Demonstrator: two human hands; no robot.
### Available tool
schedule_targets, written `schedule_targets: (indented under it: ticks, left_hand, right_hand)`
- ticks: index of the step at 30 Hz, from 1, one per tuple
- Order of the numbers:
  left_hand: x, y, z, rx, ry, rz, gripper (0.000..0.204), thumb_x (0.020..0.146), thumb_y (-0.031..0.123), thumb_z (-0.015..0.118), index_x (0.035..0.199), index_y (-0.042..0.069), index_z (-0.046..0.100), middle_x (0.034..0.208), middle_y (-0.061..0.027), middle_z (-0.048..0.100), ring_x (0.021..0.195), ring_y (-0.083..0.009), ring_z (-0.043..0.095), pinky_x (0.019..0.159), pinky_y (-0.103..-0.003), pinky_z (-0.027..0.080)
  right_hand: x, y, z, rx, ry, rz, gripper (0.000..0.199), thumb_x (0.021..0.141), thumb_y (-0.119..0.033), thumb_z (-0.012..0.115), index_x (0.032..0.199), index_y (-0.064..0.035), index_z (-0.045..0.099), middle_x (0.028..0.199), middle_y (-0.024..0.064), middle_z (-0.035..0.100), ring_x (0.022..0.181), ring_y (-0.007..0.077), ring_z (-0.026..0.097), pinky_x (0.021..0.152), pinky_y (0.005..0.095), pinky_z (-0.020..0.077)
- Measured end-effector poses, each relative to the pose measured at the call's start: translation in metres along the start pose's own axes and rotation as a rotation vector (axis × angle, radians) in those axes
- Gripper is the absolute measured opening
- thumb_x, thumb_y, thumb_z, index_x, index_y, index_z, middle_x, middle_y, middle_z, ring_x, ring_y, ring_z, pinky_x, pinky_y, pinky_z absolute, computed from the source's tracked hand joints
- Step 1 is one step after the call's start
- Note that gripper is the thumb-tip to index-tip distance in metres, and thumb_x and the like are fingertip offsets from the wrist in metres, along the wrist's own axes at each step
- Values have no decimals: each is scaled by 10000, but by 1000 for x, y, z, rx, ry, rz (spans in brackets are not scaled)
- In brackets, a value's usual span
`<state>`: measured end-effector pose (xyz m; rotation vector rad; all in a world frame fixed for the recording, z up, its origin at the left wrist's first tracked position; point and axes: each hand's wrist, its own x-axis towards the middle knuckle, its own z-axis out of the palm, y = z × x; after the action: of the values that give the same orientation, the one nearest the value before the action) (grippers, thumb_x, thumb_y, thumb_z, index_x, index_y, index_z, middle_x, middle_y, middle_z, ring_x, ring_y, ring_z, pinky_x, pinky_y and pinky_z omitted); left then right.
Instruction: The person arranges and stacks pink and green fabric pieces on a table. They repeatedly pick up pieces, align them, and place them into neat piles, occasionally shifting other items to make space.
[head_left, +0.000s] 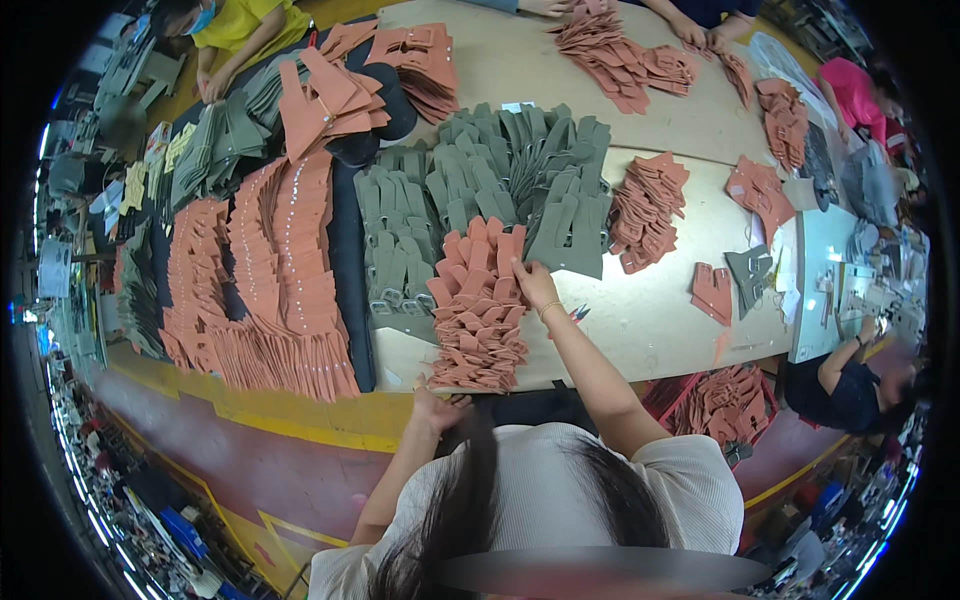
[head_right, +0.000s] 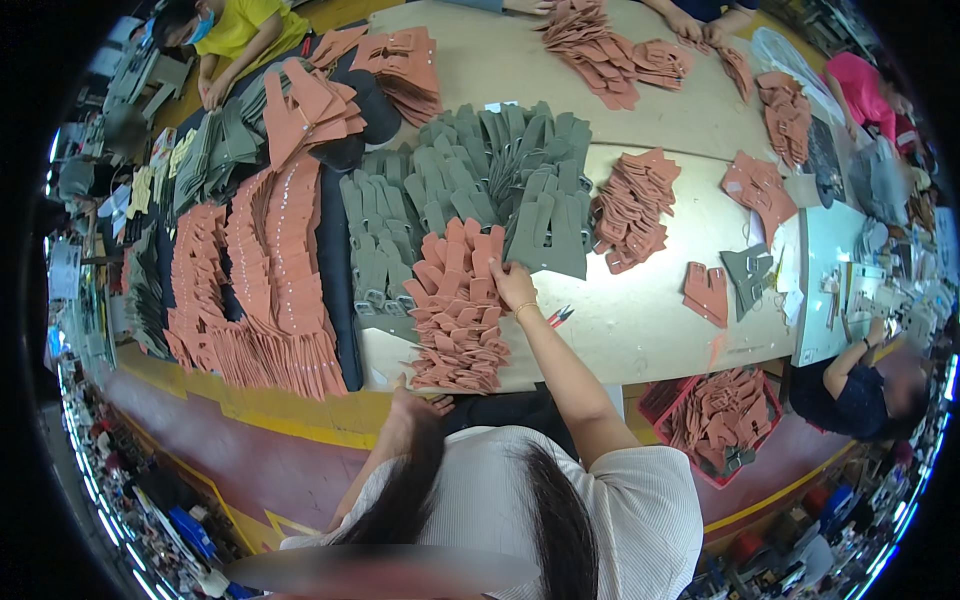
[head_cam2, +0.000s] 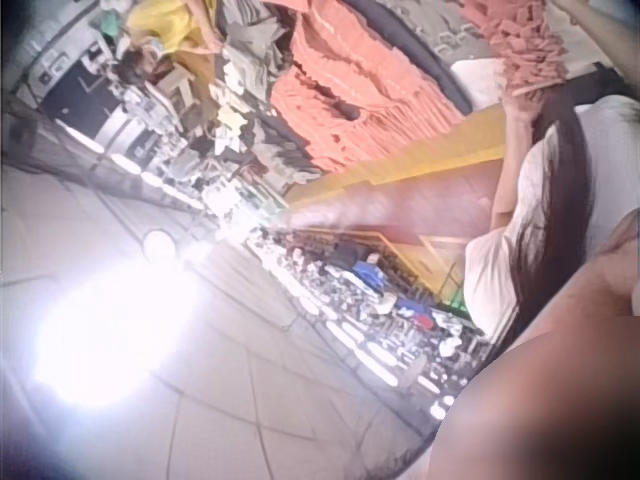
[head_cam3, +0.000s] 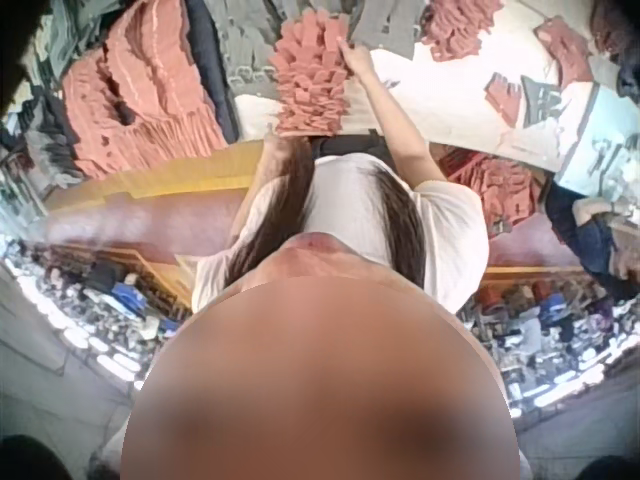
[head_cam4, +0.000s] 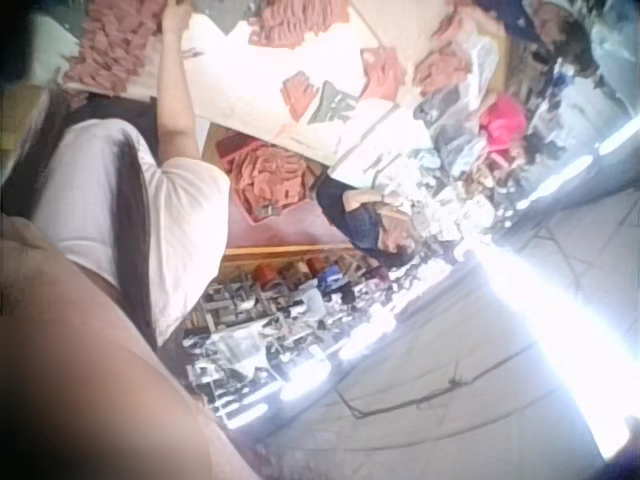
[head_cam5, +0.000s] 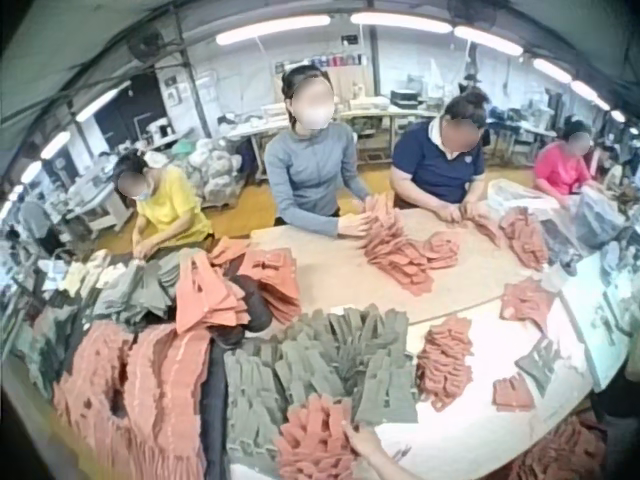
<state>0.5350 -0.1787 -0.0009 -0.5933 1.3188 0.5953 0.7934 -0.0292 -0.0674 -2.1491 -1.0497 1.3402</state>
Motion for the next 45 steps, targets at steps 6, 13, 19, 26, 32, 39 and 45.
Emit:
schedule_targets:
  ticks: [6, 13, 19, 26, 32, 39, 45]
  left_hand:
    - [-1, 3, 31, 26, -114, -19, 918, 878, 794, 148, 1529, 162, 285, 1557, -163, 284, 1430, -389, 242, 1156, -613, 82]
    - [-1, 4, 40, -82, -198, -69, 993, 816, 876, 145, 1522, 196, 306, 1588, -135, 246, 1431, -399, 253, 1122, -659, 171]
    - [2, -23, 38, -157, -161, 175, 936, 847, 843, 158, 1496, 199, 357, 1545, -131, 328, 1411, -379, 301, 1110, -638, 251]
    - [12, -25, 49, -374, -367, 274, 838, 901, 774, 217, 1459, 176, 404, 1489, -127, 405, 1326, -396, 413, 1069, -652, 315]
    - [-4, -22, 63, -363, -257, 224, 812, 913, 752, 273, 1445, 155, 414, 1465, -129, 437, 1316, -394, 427, 1067, -647, 324]
    - [-9, -27, 65, -384, -178, 300, 821, 912, 755, 280, 1421, 129, 430, 1452, -176, 426, 1304, -401, 434, 1036, -625, 370]
    - [-17, -35, 59, -343, -380, 350, 705, 955, 672, 320, 1336, 100, 479, 1326, -140, 523, 1165, -355, 557, 900, -542, 516]
  right_hand:
    - [-4, 2, 12, -114, 70, -48, 693, 904, -595, 504, 1092, 57, 651, 1126, 303, 598, 1073, 461, 559, 963, 466, 430]
    - [-14, -5, 7, -16, 23, -78, 684, 914, -601, 505, 982, 73, 595, 998, 295, 617, 910, 499, 589, 860, 469, 477]
    - [3, -5, -16, 415, -380, 38, 356, 880, -197, 688, 1105, 18, 516, 857, 25, 604, 681, 105, 555, 609, 272, 482]
    - [14, -5, -23, 329, -561, 140, 371, 895, -116, 640, 1232, -56, 500, 803, -11, 578, 557, 55, 491, 430, 240, 353]
    - [12, 5, -29, 561, -709, 38, 364, 882, -64, 651, 1216, -69, 506, 769, -22, 556, 586, 64, 510, 498, 239, 395]
    - [28, -1, -39, 470, -951, -246, 615, 826, -119, 772, 1348, -58, 454, 964, -4, 607, 703, 54, 545, 565, 233, 448]
    - [53, 3, -39, 390, -1200, -29, 646, 830, -273, 787, 1348, -50, 471, 920, -1, 624, 674, 73, 558, 568, 230, 468]
